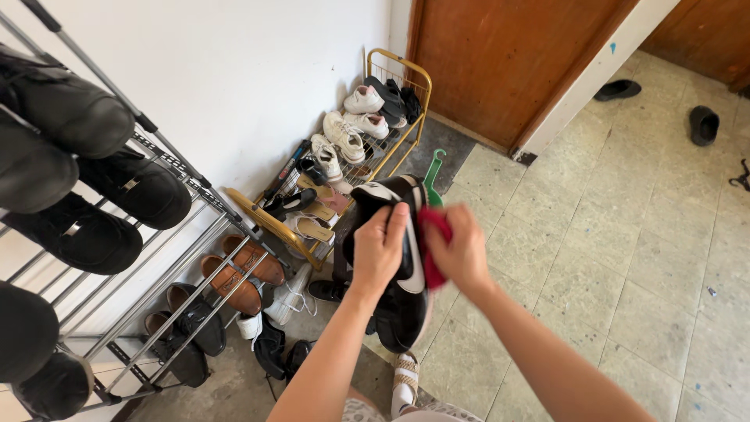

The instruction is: The person wipes a black sneaker with a pink cloth, then places it on a shoe rack. They proceed to tie the laces of a black dress shoe on the rack, adjusting the laces and knot. The person then picks up a pair of white sneakers from the floor and places them on the rack.

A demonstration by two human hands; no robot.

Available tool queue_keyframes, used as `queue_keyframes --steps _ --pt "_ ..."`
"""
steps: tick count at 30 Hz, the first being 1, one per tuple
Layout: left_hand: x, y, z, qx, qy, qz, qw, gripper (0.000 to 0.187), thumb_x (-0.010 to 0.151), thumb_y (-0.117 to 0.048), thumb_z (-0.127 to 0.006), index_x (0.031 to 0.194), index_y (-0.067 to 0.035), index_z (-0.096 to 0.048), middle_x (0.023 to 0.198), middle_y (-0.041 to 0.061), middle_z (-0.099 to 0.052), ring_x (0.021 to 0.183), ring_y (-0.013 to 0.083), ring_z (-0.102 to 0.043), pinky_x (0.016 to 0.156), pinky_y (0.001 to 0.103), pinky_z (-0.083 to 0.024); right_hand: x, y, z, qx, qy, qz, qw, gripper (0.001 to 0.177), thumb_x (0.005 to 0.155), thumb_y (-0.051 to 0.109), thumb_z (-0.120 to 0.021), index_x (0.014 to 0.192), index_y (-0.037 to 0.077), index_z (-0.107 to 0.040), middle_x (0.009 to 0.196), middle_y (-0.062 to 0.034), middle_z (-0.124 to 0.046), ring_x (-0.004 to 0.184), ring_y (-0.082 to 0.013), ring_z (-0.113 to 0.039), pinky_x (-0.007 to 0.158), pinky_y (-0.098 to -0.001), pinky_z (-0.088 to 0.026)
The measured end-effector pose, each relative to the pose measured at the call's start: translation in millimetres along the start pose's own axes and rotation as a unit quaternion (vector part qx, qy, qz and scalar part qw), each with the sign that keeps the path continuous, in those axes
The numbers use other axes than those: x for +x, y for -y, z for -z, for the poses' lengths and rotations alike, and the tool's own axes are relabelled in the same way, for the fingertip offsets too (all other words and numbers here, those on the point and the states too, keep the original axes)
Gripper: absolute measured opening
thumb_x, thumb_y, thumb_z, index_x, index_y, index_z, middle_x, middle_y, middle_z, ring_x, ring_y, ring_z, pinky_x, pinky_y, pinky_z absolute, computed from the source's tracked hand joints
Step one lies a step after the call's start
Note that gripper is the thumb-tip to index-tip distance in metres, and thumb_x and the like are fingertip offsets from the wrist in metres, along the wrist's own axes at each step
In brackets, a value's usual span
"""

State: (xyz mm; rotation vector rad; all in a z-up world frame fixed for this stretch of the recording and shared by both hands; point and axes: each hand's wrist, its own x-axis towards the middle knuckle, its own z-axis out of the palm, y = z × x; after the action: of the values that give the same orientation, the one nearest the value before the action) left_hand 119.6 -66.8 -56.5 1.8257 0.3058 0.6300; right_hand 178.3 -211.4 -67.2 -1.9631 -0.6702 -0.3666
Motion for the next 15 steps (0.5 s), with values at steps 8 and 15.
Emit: queue_keyframes --steps 8,15 --pt "23 4 -10 0.02 0.028 -0.003 0.999 0.049 0.104 -0.041 -0.058 0.077 0.0 -0.058 0.057 0.01 -0.049 0.05 0.019 -0.042 0.051 0.037 -0.039 29 -8 -8 -0.006 -0.061 -0.066 0.996 0.015 0.09 0.012 -0.073 0.101 0.002 -0.071 0.093 -0.016 -0.065 0.083 -0.0333 -0.065 0.073 -0.0404 -0.052" --pt "43 12 2 0.004 0.056 0.004 0.998 0.048 0.105 -0.04 -0.057 0.079 0.0 -0.06 0.056 0.01 -0.048 0.051 0.0184 -0.042 0.051 0.037 -0.038 -61 26 1 0.09 0.04 -0.193 0.976 0.018 0.084 0.012 -0.07 0.101 0.004 -0.073 0.092 -0.0117 -0.067 0.074 -0.0265 -0.07 0.065 -0.0373 -0.056"
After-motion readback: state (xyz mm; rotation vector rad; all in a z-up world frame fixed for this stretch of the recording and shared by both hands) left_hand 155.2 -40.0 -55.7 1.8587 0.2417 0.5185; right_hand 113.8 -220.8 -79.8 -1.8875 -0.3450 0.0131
